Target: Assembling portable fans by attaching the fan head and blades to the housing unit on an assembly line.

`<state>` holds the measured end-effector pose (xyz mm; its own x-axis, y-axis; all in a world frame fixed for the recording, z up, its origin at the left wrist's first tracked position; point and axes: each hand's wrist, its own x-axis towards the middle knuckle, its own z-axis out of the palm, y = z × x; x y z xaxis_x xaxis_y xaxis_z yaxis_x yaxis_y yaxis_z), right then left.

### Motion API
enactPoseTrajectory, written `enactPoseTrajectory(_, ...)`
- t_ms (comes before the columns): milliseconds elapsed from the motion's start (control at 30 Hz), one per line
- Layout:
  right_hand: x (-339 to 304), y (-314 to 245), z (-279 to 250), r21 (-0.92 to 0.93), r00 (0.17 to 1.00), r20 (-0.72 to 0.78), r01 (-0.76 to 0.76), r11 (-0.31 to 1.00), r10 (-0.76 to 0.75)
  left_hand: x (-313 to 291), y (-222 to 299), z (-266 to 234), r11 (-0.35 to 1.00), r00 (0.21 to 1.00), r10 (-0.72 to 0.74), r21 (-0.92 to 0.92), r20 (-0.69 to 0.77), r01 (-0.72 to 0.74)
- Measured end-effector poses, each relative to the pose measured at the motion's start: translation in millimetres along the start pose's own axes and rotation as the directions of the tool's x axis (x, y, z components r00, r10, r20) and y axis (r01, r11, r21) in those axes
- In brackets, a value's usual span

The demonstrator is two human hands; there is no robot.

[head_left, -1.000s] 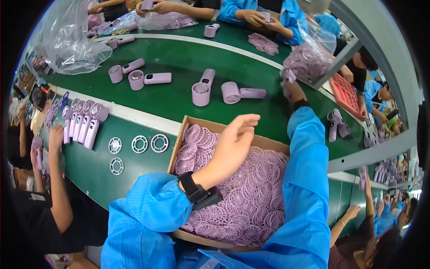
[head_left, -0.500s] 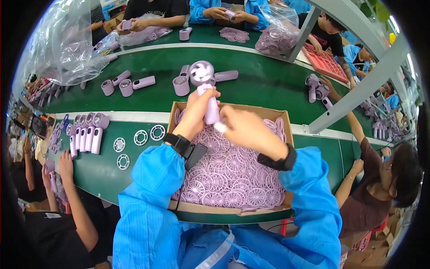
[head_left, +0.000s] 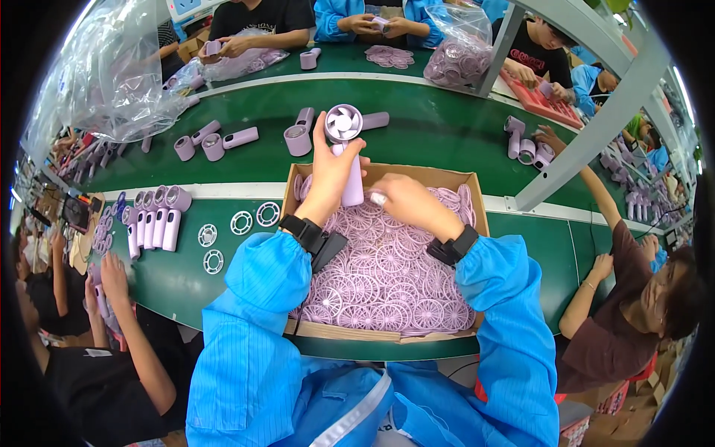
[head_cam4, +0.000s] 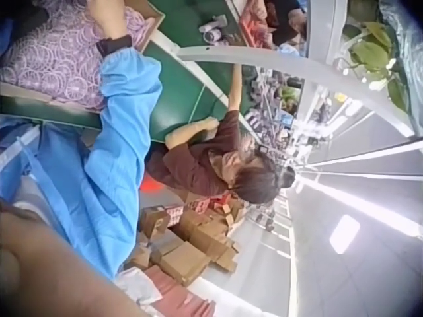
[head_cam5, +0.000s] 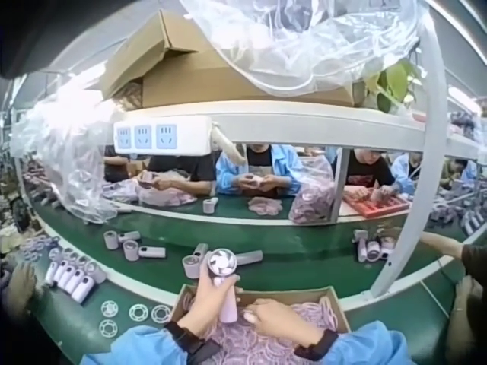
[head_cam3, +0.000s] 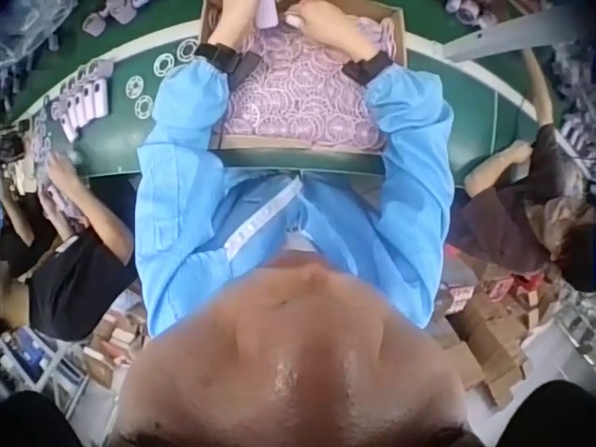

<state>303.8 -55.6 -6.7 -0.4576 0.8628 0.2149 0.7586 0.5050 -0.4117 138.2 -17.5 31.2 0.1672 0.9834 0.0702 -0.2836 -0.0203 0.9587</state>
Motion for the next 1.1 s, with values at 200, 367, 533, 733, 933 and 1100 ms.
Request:
enactPoseTrajectory(200, 4.6, -0.8, -30.7, 0.802, 0.896, -0.083, -0.2, 0.562, 0.437, -0.5, -0.7, 10.3, 0.992, 0.992, -0.053, 0.123, 0.112, 0.039)
enactPoseTrajectory(367, 4.2, 4.0, -36.6, 0.949, 0.908, -0.021, -0.114, 0.295, 0.419, 7.9, -25.9, 19.2, 0.926, 0.946, 0.278, 0.213, 0.167, -0.31)
enactPoseTrajectory(533, 15.9, 4.2, -21.8, 0.776, 0.875, -0.352, 0.074, 0.627, 0.332, 18.2, -36.6, -2.1, 0.932, 0.965, 0.255, 0.251, 0.054, -0.26)
enactPoseTrajectory(733, -6.3, 2.6, -31.5, 0.009, 0.717, -0.687, 0.175, 0.984, -0.121, 13.0, -37.7, 16.5, 0.971, 0.992, 0.125, 0.209, -0.031, -0.115)
enactPoseTrajectory(933, -10.1, 4.3, -32.7, -0.199, 0.781, -0.574, 0.161, 0.967, -0.248, 16.0, -40.2, 16.8, 0.982, 0.989, 0.145, 0.119, 0.037, -0.148)
enactPoseTrajectory(1100, 4.4, -1.3, -32.3, -0.227, 0.841, -0.502, 0.099, 0.969, -0.203, 22.4, -42.9, 2.8, 0.979, 0.987, 0.158, 0.126, 0.027, -0.16)
